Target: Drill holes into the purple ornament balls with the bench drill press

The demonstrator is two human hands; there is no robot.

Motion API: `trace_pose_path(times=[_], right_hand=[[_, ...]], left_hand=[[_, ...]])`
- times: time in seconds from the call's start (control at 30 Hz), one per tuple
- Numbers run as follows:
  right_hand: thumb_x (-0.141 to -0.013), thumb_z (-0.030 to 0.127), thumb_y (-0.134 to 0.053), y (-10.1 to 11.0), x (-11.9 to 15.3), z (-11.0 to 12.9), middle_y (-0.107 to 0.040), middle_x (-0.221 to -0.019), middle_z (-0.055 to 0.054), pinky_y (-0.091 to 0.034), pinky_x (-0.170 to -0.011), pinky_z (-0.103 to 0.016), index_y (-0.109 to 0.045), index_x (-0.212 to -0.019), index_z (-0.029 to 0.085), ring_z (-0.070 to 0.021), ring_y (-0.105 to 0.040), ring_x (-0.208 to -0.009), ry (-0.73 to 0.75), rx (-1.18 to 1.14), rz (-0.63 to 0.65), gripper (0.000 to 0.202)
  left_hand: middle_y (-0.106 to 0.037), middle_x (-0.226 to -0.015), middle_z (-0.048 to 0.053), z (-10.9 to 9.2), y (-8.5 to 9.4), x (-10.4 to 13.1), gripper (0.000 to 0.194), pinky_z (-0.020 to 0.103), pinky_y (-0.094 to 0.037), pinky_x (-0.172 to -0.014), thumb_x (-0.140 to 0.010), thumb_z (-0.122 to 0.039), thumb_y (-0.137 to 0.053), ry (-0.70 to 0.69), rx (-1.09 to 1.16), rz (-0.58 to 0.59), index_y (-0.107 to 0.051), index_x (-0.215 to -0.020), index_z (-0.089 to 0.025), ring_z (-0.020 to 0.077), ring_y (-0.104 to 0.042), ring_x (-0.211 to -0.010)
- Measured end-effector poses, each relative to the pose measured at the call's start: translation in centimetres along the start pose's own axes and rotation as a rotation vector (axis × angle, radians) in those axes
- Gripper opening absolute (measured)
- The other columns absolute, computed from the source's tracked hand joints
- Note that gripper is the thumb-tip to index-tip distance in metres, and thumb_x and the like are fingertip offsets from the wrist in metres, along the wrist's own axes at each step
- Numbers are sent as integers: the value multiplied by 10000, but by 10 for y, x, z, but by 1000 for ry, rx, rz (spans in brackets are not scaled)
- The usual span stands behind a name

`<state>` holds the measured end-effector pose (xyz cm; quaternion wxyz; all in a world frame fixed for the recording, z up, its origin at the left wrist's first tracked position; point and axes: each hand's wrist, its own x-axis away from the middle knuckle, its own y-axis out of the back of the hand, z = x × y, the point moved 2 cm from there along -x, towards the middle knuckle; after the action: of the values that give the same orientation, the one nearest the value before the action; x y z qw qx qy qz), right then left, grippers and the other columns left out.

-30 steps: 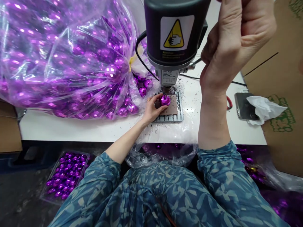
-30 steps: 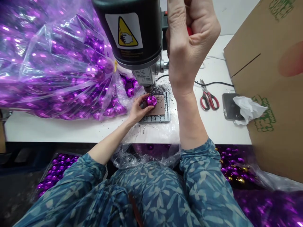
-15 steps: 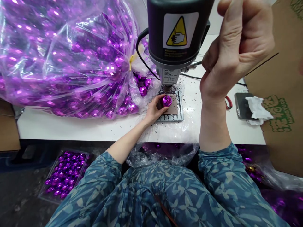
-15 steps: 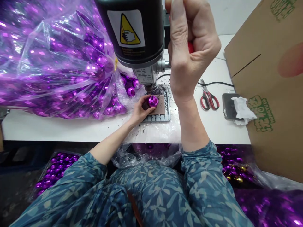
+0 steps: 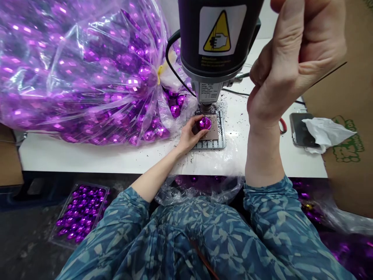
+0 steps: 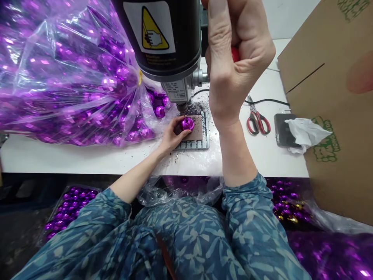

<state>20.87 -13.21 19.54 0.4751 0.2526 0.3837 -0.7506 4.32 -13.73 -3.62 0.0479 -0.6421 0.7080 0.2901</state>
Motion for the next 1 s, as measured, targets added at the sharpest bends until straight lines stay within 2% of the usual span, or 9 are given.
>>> trace_pose_path(times=[0.1,0.27,0.37,0.47,0.6,0.67,0.77,0.87,1.0], right_hand=[[-794,552,-726,1,2,-1,-738,-899,85,-654,-874,-171,-772,-889,244,-52,-779,-892,4,-21,-33,326],[-913,483,-664,3,9,-2,-725,-954,81,-643,-937,-182,-772,-952,273,-37,-774,-926,14,14,-6,239],[-936,477,-654,6,16,-2,-720,-971,76,-644,-944,-201,-764,-953,282,-46,-775,-949,35,18,-27,224],[-945,515,-659,9,24,-3,-719,-1004,61,-650,-884,-227,-768,-977,280,-55,-768,-920,52,32,-63,261],[-951,549,-647,12,30,-8,-690,-1017,57,-574,-747,-164,-755,-1004,251,-22,-750,-920,76,43,-69,321],[-959,524,-653,12,32,-11,-698,-987,75,-505,-668,-150,-762,-992,245,41,-679,-739,140,11,-89,301],[-967,490,-668,11,34,-14,-722,-933,92,-389,-543,-177,-767,-949,236,87,-452,-487,222,-7,-132,273],[-972,559,-645,10,38,-17,-720,-920,69,-322,-481,-224,-738,-924,231,60,-338,-436,240,65,-182,345],[-990,618,-605,14,44,-23,-705,-952,44,-290,-456,-250,-708,-981,252,37,-316,-444,235,124,-181,380]], left_hand=[[-756,-1350,118,2,-2,0,540,456,-632,-1104,-951,-449,-839,15,-8,-36,-603,-1395,-252,268,-757,-1248],[-764,-1288,110,0,-4,-1,546,456,-640,-1070,-935,-482,-852,53,17,-30,-612,-1360,-236,264,-762,-1198],[-762,-1289,114,-1,-3,-1,538,454,-637,-1069,-948,-497,-835,53,34,-26,-607,-1356,-230,259,-760,-1196],[-758,-1301,117,0,-2,-1,544,462,-635,-1072,-954,-514,-825,53,51,-8,-601,-1366,-238,260,-758,-1201],[-742,-1349,130,1,-2,-1,558,469,-617,-1100,-966,-542,-802,52,41,12,-592,-1388,-244,274,-741,-1251],[-741,-1350,132,2,-2,-1,569,471,-611,-1107,-965,-547,-800,49,41,7,-590,-1394,-238,279,-740,-1256],[-748,-1331,125,3,-3,0,570,465,-616,-1095,-959,-549,-805,42,49,-4,-589,-1386,-239,273,-749,-1237],[-747,-1345,126,3,-2,-1,563,463,-616,-1097,-964,-552,-798,42,44,0,-585,-1385,-244,273,-747,-1245],[-741,-1362,128,3,-2,-1,578,468,-608,-1111,-957,-562,-803,59,42,9,-589,-1390,-246,282,-738,-1265]])
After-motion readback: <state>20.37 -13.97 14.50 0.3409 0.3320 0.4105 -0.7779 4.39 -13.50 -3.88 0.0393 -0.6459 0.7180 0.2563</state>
